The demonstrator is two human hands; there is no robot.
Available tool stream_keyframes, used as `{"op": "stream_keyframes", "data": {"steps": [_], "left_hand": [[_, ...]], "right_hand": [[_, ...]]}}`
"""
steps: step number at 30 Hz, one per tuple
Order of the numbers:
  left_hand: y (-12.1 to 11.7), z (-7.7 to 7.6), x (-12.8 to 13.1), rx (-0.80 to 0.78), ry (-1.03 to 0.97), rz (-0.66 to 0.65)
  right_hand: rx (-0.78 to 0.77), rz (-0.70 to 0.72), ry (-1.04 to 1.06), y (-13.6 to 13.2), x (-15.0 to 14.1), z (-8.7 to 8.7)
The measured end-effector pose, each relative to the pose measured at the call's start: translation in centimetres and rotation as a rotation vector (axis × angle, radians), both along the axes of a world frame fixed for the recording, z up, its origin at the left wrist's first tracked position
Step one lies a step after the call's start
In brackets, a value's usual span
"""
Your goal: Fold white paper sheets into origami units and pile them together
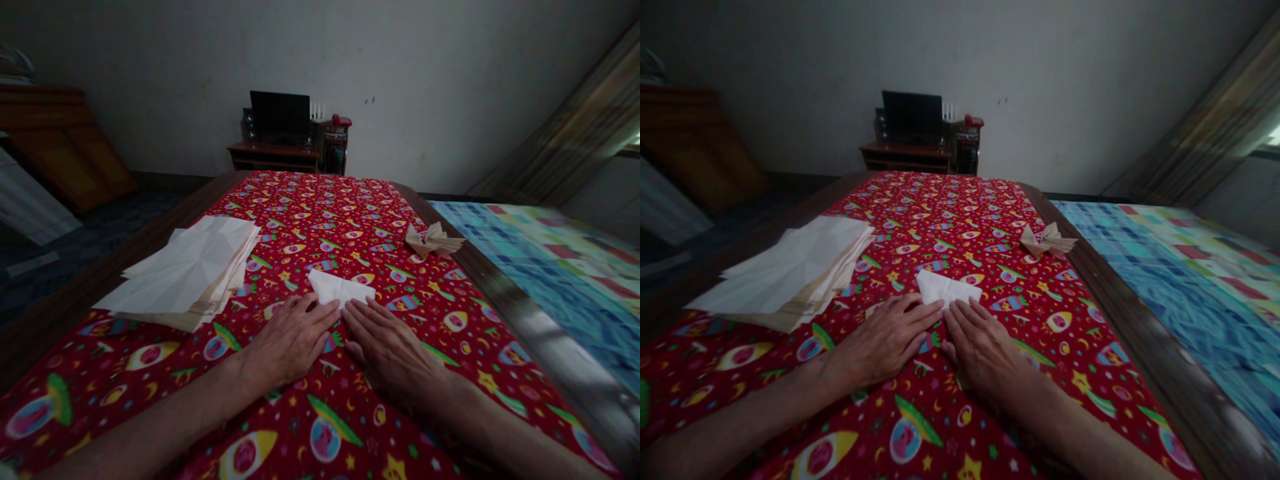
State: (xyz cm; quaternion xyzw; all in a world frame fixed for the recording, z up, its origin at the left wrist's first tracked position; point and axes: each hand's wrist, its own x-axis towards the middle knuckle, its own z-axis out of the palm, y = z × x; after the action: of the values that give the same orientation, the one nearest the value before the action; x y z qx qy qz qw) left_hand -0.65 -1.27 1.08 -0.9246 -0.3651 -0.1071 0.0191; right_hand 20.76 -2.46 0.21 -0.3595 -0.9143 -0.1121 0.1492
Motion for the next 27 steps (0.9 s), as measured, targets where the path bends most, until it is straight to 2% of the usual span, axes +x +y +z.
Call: {"op": "stream_keyframes", "data": {"steps": [6,13,17,21,27], "left_hand": [[0.6,0.1,-0.2,0.013,-0.015,0.035],[1.4,-0.2,-0.8,0.041,-0.057,0.045],[2.9,-0.8,-0.7,0.034,-0.17,0.058],[4.9,-0.3,0.2,0.008,-0.237,0.024],[7.7,0.1,1.1,-0.081,-0.236,0.009]], "right_hand": [[0.03,0.007,0.062,-0.3,0.2,-1.0],[0.026,-0.065,0.102,0.3,0.2,-0.5],[-0.05,-0.154,0.153,1.8,0.0,0.1],[-0.065,-0.333,0.142,3.6,-0.2,0.3],[-0.114,-0.336,0.308,4.9,0.5,-0.2]]}}
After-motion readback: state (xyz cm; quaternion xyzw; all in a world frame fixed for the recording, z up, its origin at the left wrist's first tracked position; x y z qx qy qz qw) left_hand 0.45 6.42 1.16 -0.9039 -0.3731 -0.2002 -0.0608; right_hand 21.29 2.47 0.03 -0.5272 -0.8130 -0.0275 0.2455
